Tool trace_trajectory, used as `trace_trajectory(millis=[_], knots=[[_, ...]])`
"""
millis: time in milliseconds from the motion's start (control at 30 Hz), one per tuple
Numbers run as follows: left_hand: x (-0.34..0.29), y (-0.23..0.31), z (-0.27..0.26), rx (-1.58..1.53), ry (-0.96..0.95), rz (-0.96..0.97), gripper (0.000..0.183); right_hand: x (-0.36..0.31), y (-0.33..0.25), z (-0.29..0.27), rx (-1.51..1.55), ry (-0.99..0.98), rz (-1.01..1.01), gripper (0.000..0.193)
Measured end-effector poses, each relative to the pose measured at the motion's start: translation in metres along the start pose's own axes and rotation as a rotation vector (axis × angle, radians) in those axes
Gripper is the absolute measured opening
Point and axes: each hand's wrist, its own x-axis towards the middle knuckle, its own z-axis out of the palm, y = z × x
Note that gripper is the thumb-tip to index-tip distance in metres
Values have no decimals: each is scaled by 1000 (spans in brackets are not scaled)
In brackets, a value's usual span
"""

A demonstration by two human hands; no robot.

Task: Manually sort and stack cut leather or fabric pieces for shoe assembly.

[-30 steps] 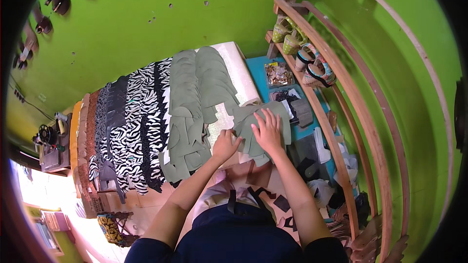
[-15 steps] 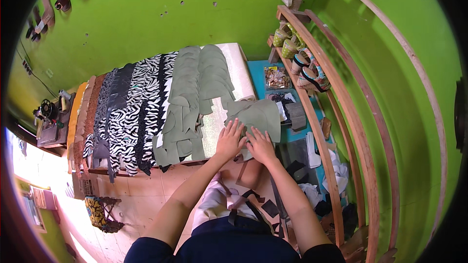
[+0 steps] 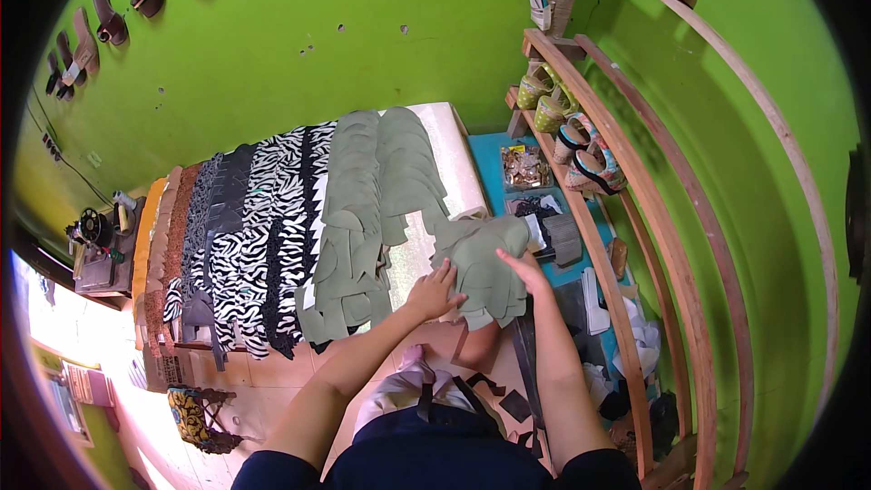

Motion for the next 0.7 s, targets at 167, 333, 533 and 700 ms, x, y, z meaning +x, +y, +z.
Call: trace_trajectory(millis=[167, 333, 533, 700], knots=[[2, -14, 14, 79, 64, 101, 68, 7, 27, 14, -370, 278, -349, 71], [9, -25, 4, 79, -48, 90, 66, -6, 0, 32, -586, 352, -241, 65], [8, -27, 5, 117, -65, 150, 67, -8, -3, 20, -141, 142, -158, 61], [6, -27, -13, -51, 97, 124, 52, -16, -29, 16, -80, -21, -126, 62]])
